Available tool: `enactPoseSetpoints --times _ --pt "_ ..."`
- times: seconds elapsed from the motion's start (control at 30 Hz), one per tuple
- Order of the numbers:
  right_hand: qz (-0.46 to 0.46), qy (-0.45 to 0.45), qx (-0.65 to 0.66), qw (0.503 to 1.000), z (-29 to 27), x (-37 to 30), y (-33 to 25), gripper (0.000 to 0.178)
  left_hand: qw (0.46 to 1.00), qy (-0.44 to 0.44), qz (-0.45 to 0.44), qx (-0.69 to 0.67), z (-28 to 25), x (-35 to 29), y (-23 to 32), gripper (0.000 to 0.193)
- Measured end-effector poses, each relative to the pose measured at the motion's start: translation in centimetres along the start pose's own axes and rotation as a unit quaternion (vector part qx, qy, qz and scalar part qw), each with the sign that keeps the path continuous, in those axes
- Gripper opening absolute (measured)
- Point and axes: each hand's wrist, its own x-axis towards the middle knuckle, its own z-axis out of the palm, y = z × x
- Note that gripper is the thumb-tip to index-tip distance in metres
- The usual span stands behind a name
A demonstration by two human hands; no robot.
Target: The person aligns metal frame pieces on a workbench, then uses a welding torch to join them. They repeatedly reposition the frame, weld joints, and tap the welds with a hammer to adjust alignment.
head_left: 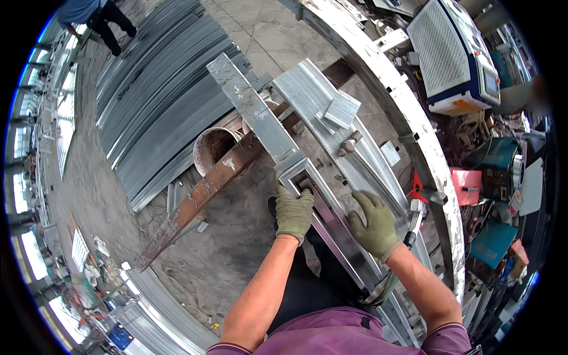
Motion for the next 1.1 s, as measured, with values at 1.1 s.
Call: enactPoseSetpoints --times 1.1 --pt "0.504 -0.067 -0.117 0.853 -4.8 -5.1 20.7 0.057 0.979 0.059 -0.041 0.191 -0.1 -0.3 0.7 0.061"
